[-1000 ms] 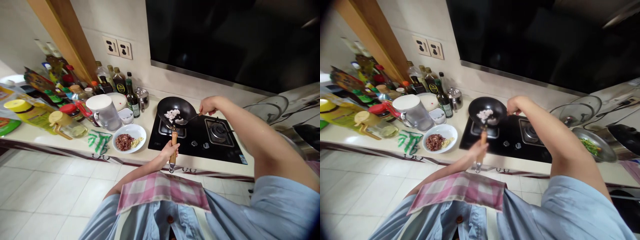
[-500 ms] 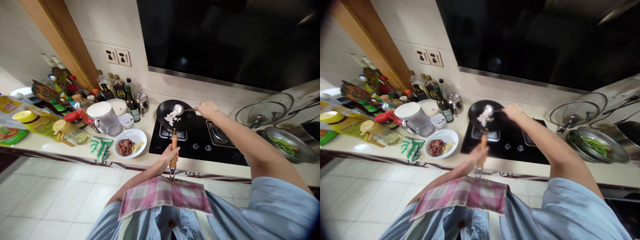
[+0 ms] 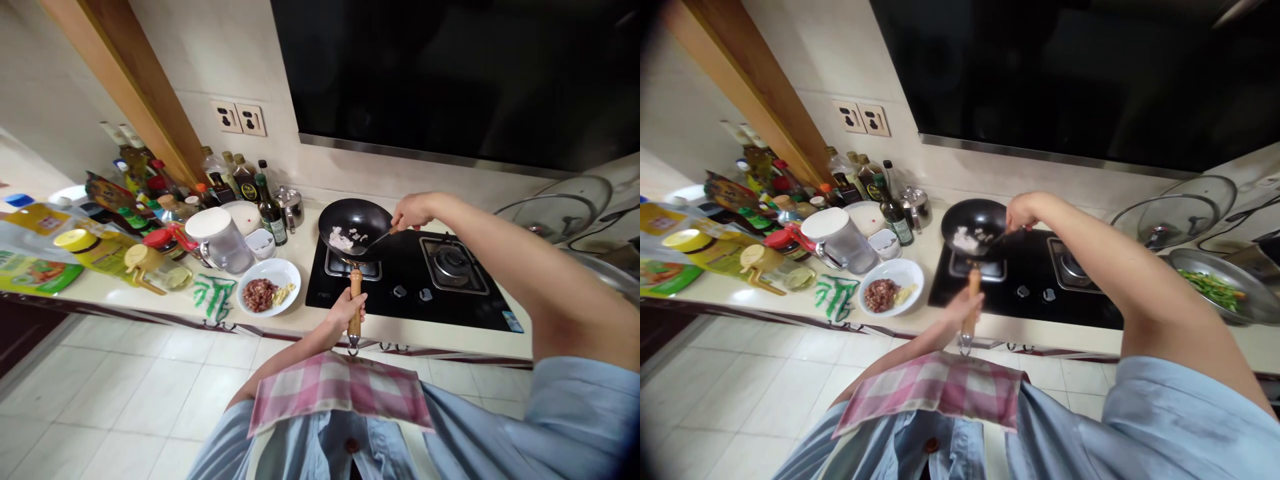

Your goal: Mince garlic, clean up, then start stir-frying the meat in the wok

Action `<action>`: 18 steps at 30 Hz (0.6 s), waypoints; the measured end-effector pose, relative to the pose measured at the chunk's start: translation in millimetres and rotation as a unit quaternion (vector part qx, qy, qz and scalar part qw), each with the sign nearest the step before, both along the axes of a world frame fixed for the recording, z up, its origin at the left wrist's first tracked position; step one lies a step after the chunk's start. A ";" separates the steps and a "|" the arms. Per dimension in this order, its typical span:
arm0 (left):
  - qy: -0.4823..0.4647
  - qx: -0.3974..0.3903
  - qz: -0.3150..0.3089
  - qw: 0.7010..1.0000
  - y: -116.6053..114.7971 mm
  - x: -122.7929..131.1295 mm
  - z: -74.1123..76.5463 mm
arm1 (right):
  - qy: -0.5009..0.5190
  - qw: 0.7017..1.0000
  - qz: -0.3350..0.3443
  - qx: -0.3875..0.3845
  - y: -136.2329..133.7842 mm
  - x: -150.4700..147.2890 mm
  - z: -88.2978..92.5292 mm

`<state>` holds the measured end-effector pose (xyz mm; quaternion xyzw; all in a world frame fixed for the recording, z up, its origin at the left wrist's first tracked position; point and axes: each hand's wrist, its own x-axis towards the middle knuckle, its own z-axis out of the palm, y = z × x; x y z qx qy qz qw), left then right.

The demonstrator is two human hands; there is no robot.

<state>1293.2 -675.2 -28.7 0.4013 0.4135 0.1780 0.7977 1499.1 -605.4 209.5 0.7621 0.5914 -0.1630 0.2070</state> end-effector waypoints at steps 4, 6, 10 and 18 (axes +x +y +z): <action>0.000 -0.004 0.003 1.000 0.0 0.0 -1.1 | 0.013 0.999 -0.033 -0.011 -5.1 2.0 -6.6; 0.003 -0.005 0.007 1.000 -0.2 0.4 -1.0 | 0.000 0.999 -0.024 -0.025 -8.9 7.2 -0.3; 0.007 -0.004 0.013 1.000 -0.9 1.0 -0.5 | 0.038 0.997 0.021 -0.067 -9.6 6.2 2.3; 0.006 0.004 0.001 1.000 -1.3 -0.4 -0.7 | -0.064 0.993 0.067 0.078 -7.0 -15.7 -65.9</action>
